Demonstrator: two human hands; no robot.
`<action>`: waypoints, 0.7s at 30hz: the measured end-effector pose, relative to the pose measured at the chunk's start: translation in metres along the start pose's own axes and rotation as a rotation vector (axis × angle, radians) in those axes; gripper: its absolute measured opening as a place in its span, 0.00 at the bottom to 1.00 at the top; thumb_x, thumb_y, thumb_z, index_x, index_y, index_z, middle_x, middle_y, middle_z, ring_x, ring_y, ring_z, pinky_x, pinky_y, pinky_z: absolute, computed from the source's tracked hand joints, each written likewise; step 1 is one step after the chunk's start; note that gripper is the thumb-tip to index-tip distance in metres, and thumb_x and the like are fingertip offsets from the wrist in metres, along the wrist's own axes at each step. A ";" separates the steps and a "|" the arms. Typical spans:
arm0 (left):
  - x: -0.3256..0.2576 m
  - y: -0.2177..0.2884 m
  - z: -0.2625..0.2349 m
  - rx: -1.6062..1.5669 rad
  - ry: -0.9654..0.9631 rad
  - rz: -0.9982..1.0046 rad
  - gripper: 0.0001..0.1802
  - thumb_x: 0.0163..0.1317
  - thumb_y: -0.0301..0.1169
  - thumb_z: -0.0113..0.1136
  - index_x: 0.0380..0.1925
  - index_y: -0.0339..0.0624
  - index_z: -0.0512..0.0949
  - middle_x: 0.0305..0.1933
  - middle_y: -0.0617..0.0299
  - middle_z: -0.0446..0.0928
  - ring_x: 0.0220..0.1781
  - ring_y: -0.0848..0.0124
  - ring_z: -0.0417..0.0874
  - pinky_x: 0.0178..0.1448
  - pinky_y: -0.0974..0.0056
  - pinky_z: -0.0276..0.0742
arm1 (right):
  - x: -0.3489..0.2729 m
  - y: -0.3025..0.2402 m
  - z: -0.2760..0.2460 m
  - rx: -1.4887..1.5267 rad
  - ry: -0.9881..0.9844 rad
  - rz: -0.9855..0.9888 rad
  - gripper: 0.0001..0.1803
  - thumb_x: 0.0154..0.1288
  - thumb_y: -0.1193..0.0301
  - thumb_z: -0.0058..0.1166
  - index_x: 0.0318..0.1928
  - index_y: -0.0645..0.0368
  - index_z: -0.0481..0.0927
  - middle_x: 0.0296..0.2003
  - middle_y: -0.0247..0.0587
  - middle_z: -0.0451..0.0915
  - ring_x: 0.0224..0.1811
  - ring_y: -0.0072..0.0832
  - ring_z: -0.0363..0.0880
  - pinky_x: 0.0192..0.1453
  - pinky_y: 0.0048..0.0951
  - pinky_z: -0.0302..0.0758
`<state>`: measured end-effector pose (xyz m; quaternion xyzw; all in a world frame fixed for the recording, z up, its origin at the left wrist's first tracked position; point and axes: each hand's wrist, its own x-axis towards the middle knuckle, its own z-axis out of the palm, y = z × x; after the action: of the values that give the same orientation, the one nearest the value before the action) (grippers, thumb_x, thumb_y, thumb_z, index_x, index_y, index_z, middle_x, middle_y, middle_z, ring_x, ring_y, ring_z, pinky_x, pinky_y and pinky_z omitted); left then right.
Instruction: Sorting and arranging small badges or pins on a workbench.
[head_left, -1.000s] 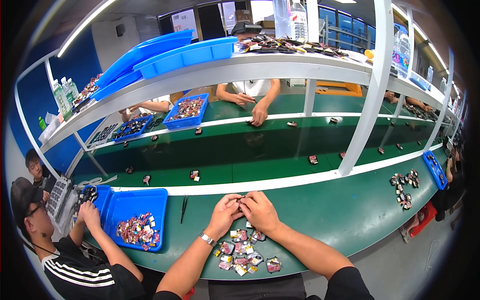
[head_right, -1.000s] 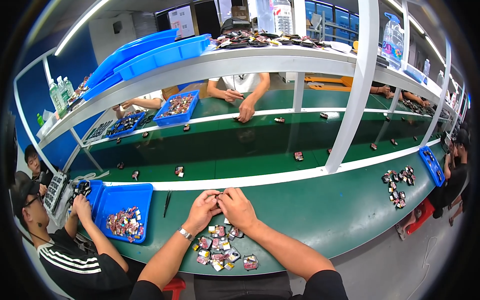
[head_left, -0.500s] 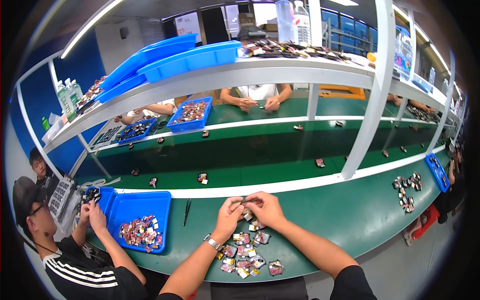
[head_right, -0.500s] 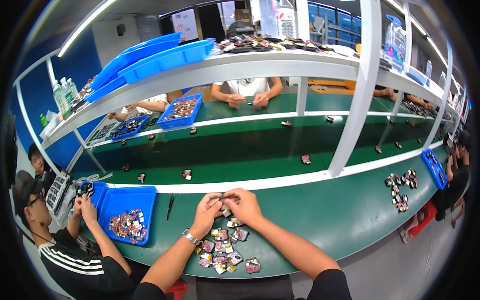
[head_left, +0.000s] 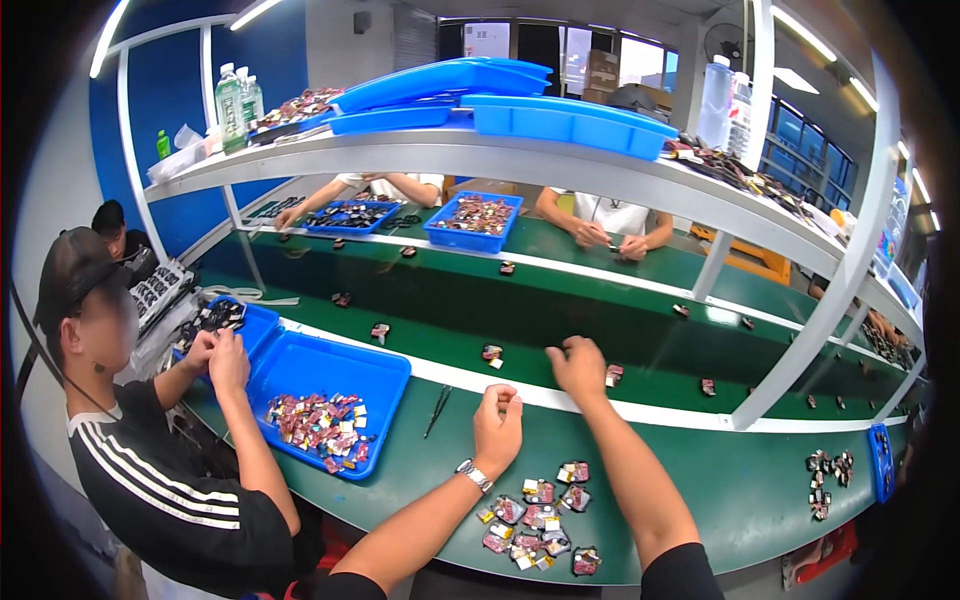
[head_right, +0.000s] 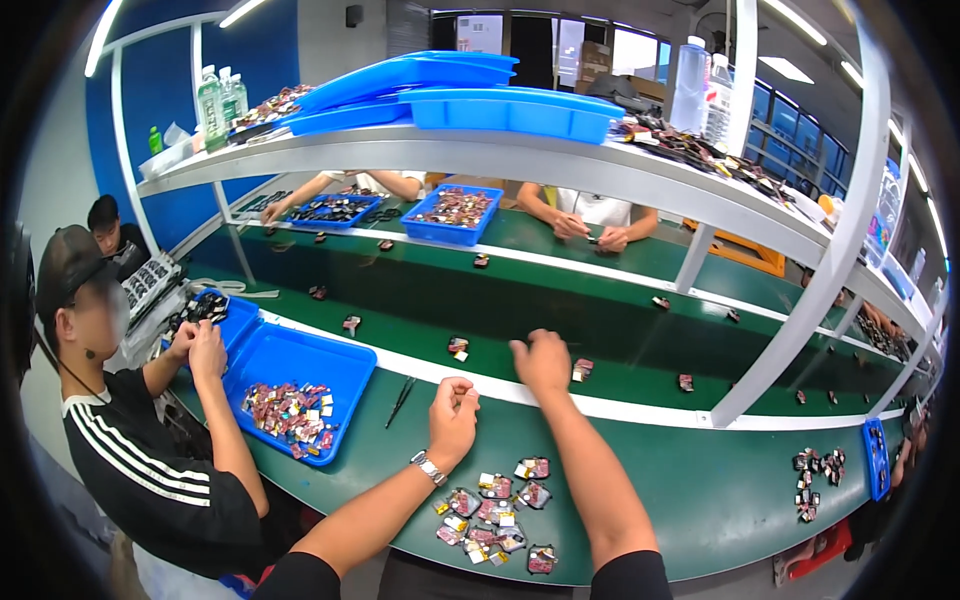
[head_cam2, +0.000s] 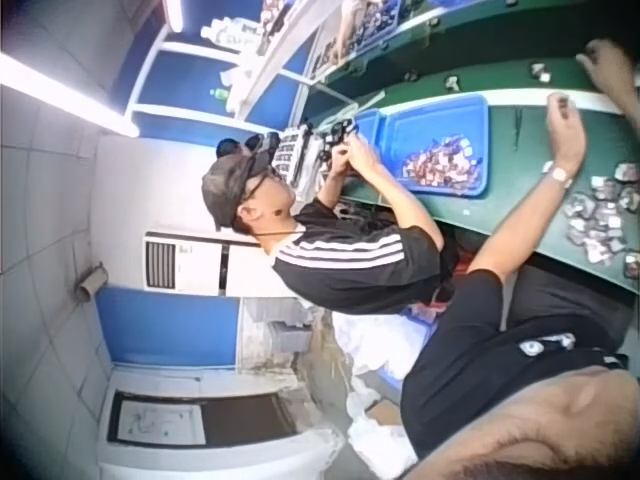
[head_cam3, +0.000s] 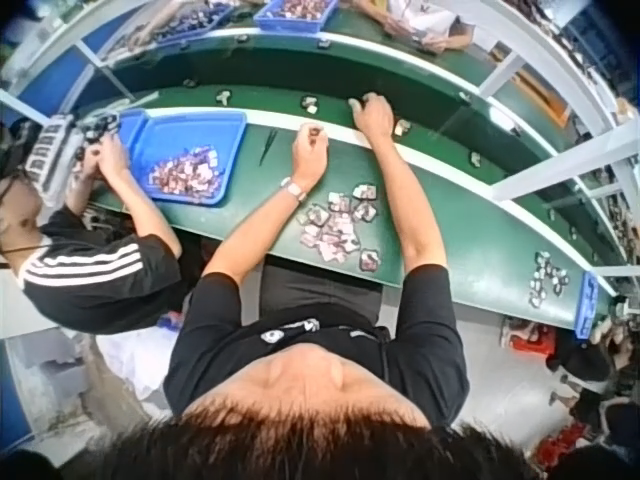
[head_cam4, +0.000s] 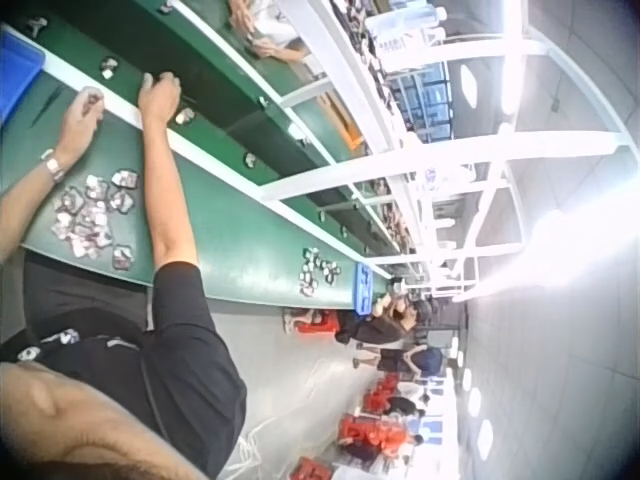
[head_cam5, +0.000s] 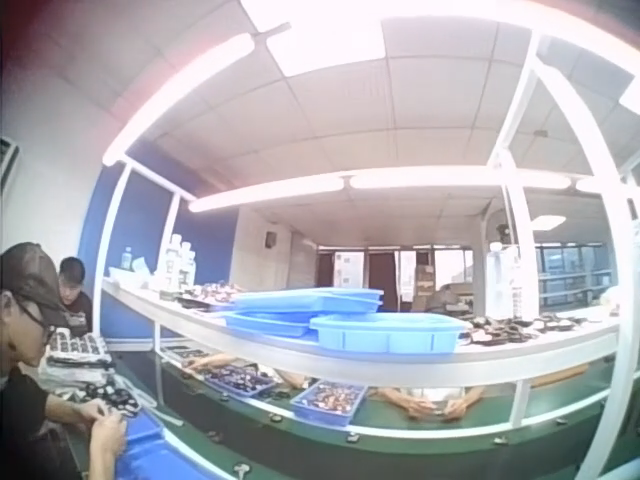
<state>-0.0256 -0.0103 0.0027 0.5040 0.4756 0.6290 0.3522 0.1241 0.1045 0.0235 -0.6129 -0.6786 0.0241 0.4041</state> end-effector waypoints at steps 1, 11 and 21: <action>0.001 -0.004 -0.003 0.084 0.056 0.081 0.06 0.66 0.26 0.53 0.41 0.37 0.70 0.36 0.61 0.77 0.35 0.75 0.78 0.40 0.69 0.74 | -0.004 -0.020 0.017 -0.030 -0.052 -0.016 0.23 0.54 0.55 0.65 0.39 0.63 0.81 0.39 0.53 0.80 0.44 0.47 0.79 0.49 0.43 0.76; 0.010 -0.019 -0.005 0.082 0.139 0.080 0.06 0.66 0.28 0.54 0.39 0.38 0.70 0.35 0.62 0.75 0.31 0.77 0.74 0.36 0.70 0.72 | -0.005 -0.042 0.060 0.086 -0.256 0.027 0.29 0.48 0.62 0.69 0.47 0.65 0.74 0.44 0.51 0.79 0.46 0.41 0.80 0.50 0.36 0.77; 0.003 0.010 -0.008 -0.307 -0.868 -0.493 0.20 0.75 0.41 0.43 0.51 0.35 0.74 0.38 0.62 0.77 0.34 0.77 0.77 0.35 0.73 0.75 | -0.102 -0.022 -0.124 0.375 -0.547 -0.273 0.27 0.48 0.74 0.68 0.50 0.60 0.75 0.45 0.42 0.78 0.47 0.36 0.76 0.52 0.35 0.74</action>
<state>-0.0335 -0.0127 0.0128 0.5339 0.2930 0.3231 0.7244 0.1697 -0.0454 0.0655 -0.4024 -0.8211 0.2572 0.3126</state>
